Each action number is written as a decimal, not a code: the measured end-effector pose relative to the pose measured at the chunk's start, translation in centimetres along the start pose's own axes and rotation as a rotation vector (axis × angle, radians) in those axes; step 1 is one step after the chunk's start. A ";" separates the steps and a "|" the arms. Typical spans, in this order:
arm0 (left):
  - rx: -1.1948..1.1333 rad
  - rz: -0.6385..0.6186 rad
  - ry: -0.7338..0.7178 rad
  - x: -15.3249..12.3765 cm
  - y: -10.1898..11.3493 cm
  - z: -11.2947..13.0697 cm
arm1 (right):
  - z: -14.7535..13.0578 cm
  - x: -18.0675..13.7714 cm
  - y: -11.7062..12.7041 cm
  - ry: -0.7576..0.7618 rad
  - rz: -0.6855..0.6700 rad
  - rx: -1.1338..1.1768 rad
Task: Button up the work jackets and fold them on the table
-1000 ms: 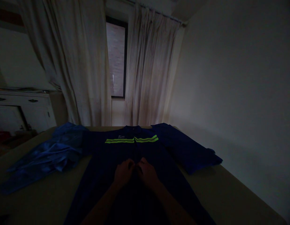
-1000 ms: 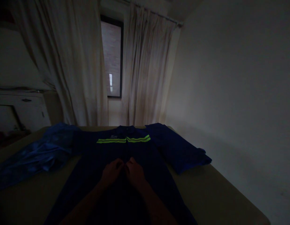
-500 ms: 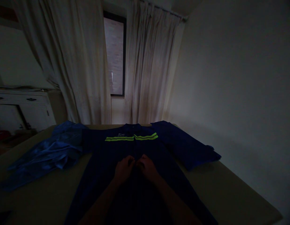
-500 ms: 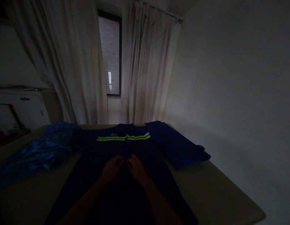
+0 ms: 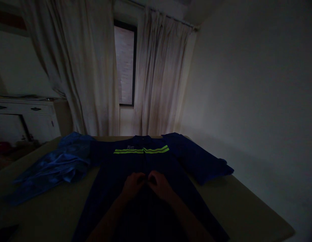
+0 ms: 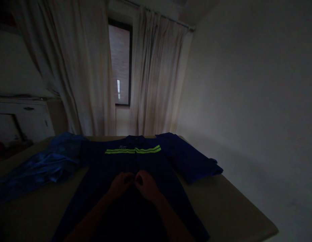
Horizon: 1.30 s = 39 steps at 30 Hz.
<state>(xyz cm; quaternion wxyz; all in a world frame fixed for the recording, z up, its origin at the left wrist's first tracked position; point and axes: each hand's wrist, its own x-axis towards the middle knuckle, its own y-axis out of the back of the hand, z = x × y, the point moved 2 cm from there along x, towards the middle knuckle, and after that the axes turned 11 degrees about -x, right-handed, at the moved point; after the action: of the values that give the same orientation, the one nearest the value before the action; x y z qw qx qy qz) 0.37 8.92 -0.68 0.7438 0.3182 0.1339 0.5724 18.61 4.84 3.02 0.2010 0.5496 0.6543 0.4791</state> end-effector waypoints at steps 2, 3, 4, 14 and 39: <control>0.035 0.007 -0.032 -0.2 0.0 0.8 | -1.2 -1.7 0.3 0.029 -0.130 -0.064; 0.047 0.008 -0.053 -0.3 0.0 1.2 | -1.6 -2.6 0.3 0.035 -0.178 -0.106; 0.057 0.014 -0.081 -0.5 -0.1 1.6 | -1.9 -3.4 0.2 0.034 -0.209 -0.142; 0.046 0.077 -0.022 -4.4 -2.1 1.4 | -1.7 -4.9 -1.1 0.064 -0.136 -0.067; -0.418 -0.127 -0.152 -6.4 -2.6 5.8 | 6.7 -3.7 3.1 -0.498 0.503 0.710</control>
<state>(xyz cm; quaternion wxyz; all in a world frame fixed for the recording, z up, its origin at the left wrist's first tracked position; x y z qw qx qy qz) 3.63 0.66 1.01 0.8361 0.1903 -0.0243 0.5140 26.70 3.95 1.59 0.0302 0.8225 0.5563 0.1147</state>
